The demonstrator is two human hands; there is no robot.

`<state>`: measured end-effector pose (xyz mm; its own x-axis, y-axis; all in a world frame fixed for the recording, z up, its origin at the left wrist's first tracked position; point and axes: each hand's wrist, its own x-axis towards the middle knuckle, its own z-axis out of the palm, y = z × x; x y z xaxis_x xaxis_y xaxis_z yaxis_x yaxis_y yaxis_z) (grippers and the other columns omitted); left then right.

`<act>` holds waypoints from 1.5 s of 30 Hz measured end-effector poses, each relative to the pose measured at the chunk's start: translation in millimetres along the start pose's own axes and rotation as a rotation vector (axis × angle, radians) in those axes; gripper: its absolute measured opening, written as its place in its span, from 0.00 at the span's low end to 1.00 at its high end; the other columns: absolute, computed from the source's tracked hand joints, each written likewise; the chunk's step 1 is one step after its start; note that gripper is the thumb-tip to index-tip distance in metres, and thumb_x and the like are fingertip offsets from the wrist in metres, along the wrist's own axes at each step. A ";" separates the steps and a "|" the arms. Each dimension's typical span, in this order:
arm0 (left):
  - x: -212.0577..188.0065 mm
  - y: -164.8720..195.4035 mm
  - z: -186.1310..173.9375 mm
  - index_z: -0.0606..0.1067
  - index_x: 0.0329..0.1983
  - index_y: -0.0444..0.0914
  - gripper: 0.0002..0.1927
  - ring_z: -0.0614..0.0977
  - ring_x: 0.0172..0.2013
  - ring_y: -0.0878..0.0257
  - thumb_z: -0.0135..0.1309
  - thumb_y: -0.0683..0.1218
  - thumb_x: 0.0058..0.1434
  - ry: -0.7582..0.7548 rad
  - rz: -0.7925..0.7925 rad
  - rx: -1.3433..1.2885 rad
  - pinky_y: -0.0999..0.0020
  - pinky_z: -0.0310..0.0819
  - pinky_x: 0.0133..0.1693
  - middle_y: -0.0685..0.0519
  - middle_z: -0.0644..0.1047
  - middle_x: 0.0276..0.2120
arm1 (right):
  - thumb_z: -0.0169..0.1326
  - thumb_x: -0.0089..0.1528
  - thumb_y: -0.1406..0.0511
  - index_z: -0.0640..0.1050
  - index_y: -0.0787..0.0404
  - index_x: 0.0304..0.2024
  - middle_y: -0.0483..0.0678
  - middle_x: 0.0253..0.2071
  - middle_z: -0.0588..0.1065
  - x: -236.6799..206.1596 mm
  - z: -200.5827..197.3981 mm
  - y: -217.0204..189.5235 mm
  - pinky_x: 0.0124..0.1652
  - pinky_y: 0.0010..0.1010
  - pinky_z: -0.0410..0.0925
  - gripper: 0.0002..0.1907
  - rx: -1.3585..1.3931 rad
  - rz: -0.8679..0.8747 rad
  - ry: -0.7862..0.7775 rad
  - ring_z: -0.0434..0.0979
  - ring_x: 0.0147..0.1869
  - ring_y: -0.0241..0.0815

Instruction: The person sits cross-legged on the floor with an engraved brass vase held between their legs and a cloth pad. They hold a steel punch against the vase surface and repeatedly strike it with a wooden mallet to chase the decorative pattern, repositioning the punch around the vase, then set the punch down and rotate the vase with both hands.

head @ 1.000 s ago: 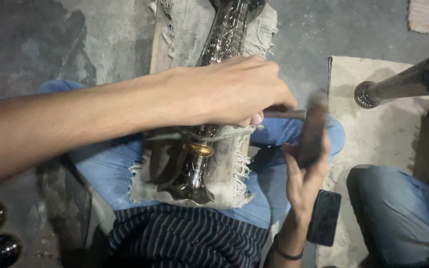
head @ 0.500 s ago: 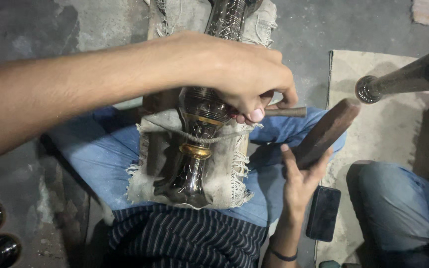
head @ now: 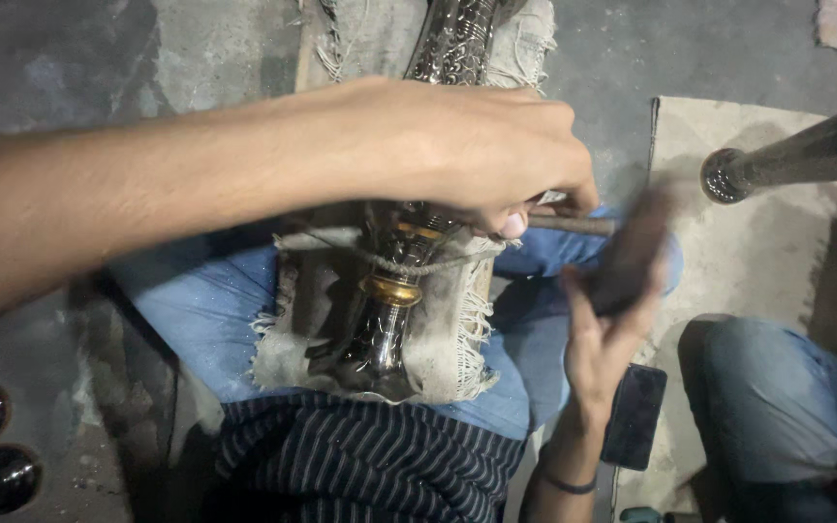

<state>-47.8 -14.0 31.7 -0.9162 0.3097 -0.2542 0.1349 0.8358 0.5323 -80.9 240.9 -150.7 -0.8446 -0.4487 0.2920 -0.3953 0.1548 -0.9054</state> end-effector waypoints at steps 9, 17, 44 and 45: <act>-26.3 -1.6 12.1 0.78 0.57 0.41 0.22 0.85 0.39 0.55 0.60 0.37 0.58 0.197 -0.041 0.071 0.59 0.78 0.42 0.43 0.83 0.36 | 0.62 0.62 0.77 0.54 0.69 0.76 0.54 0.50 0.66 24.9 -19.7 -7.3 0.48 0.32 0.65 0.44 0.319 0.265 0.132 0.65 0.47 0.43; -41.2 -15.3 34.1 0.74 0.61 0.33 0.34 0.85 0.21 0.59 0.54 0.30 0.47 0.545 0.121 -0.034 0.66 0.77 0.19 0.42 0.82 0.26 | 0.62 0.67 0.79 0.46 0.50 0.78 0.50 0.43 0.72 51.7 -34.0 -68.3 0.48 0.32 0.71 0.50 -0.010 -0.211 -0.057 0.73 0.43 0.43; -48.3 -15.5 37.5 0.76 0.53 0.32 0.19 0.84 0.23 0.51 0.59 0.34 0.57 0.672 0.150 -0.046 0.58 0.72 0.22 0.38 0.78 0.22 | 0.60 0.57 0.77 0.59 0.62 0.71 0.49 0.42 0.75 76.9 -33.6 -78.3 0.44 0.29 0.70 0.41 -0.005 -0.064 -0.079 0.76 0.43 0.46; -47.1 -15.5 36.8 0.76 0.53 0.31 0.19 0.83 0.22 0.52 0.60 0.35 0.58 0.653 0.146 -0.056 0.58 0.72 0.22 0.38 0.77 0.21 | 0.61 0.58 0.75 0.55 0.59 0.72 0.44 0.36 0.74 74.4 -29.2 -74.0 0.37 0.26 0.69 0.44 0.227 0.106 0.002 0.73 0.36 0.42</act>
<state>7.1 -24.8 5.6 -0.9326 0.0657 0.3548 0.2714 0.7757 0.5697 -125.1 221.7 -53.0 -0.8781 -0.4383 0.1918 -0.2129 -0.0009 -0.9771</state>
